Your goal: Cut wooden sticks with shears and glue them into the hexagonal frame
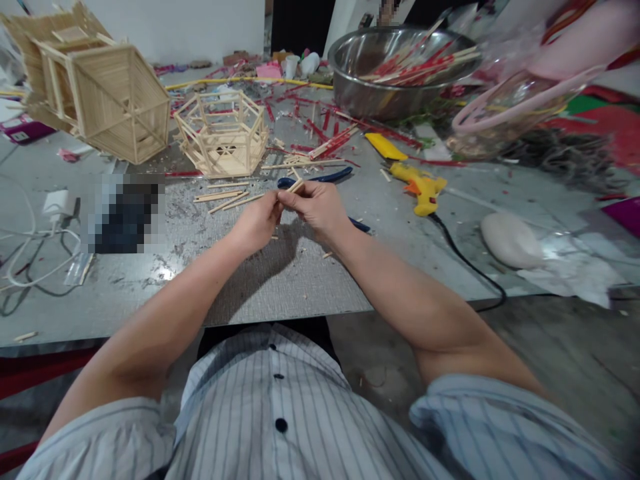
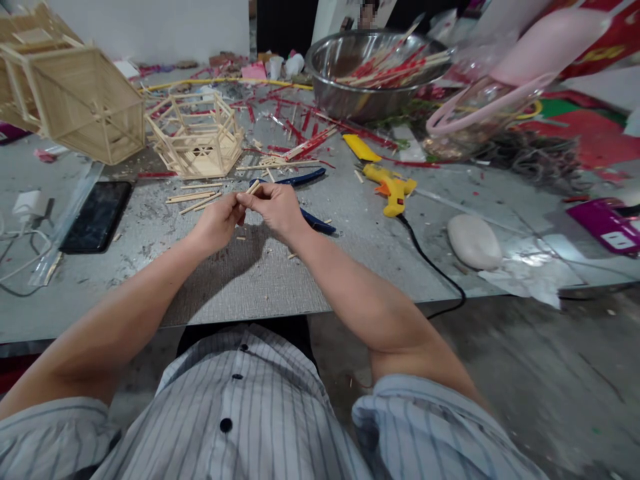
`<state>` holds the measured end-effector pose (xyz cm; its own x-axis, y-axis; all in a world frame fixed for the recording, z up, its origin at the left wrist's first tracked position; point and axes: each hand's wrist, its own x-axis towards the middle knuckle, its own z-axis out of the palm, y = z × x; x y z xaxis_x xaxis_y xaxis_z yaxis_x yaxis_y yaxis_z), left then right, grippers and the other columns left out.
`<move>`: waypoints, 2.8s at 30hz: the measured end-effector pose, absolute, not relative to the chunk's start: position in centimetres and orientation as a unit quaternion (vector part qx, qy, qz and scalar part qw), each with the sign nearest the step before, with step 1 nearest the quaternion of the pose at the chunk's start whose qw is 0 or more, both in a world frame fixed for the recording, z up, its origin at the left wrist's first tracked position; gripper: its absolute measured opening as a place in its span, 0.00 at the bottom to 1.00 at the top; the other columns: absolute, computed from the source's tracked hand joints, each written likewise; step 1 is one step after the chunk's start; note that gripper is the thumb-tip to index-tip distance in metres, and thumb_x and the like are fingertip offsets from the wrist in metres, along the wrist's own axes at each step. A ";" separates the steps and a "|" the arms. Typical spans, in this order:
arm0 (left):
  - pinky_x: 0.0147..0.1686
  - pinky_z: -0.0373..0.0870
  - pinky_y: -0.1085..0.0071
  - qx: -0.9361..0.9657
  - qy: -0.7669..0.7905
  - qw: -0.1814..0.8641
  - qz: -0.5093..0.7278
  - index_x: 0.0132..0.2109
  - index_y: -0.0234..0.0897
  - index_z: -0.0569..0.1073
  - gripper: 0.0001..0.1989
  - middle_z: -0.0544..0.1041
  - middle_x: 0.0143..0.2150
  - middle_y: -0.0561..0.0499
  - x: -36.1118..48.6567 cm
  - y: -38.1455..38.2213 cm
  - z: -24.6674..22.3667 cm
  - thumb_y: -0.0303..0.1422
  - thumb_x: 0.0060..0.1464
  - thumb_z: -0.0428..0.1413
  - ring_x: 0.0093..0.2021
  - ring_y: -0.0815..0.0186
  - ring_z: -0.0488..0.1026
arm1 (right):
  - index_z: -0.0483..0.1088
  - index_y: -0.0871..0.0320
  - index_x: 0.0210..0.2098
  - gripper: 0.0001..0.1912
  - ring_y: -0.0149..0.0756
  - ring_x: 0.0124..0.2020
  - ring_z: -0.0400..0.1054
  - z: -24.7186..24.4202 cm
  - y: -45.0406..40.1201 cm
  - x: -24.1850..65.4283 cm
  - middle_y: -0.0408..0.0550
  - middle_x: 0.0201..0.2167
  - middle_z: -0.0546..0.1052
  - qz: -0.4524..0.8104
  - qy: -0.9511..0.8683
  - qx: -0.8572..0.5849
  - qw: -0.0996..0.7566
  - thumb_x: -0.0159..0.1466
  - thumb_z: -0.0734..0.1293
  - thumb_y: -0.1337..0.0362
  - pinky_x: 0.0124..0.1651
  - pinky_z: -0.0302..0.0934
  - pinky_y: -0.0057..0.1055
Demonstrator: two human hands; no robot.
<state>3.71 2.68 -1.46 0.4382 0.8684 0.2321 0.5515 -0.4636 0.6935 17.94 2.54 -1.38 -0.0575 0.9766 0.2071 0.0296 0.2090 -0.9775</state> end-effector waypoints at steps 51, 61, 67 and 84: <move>0.19 0.49 0.75 0.680 0.454 0.406 0.409 0.31 0.36 0.67 0.11 0.58 0.16 0.59 2.1 4.1 -0.9 0.30 0.64 0.48 0.16 0.75 0.54 | 0.68 0.50 0.30 0.15 0.37 0.40 0.72 -0.4 2.9 20.4 0.42 0.37 0.76 0.571 -0.476 -0.375 0.553 0.42 0.71 0.65 0.37 0.68 0.34; 0.20 0.50 0.76 0.691 0.410 0.497 0.329 0.32 0.35 0.70 0.12 0.61 0.17 0.58 1.2 4.3 -0.9 0.31 0.64 0.49 0.17 0.75 0.56 | 0.72 0.50 0.39 0.19 0.43 0.46 0.72 0.2 1.7 20.1 0.47 0.46 0.77 0.442 -0.653 -0.451 0.418 0.51 0.57 0.64 0.43 0.68 0.42; 0.21 0.55 0.77 0.698 0.408 0.482 0.338 0.28 0.34 0.69 0.15 0.68 0.21 0.54 0.6 4.4 -0.1 0.33 0.63 0.49 0.19 0.76 0.58 | 0.67 0.52 0.52 0.22 0.45 0.49 0.70 -0.1 3.2 21.7 0.50 0.47 0.76 0.115 -0.681 -0.642 0.333 0.57 0.59 0.64 0.50 0.65 0.42; 0.23 0.58 0.77 0.753 0.395 0.431 0.302 0.27 0.35 0.67 0.14 0.70 0.23 0.53 0.2 4.6 0.2 0.29 0.62 0.49 0.20 0.76 0.60 | 0.59 0.56 0.61 0.31 0.53 0.60 0.61 0.2 3.2 22.4 0.57 0.59 0.68 -0.028 -0.797 -0.579 0.168 0.57 0.63 0.64 0.55 0.59 0.47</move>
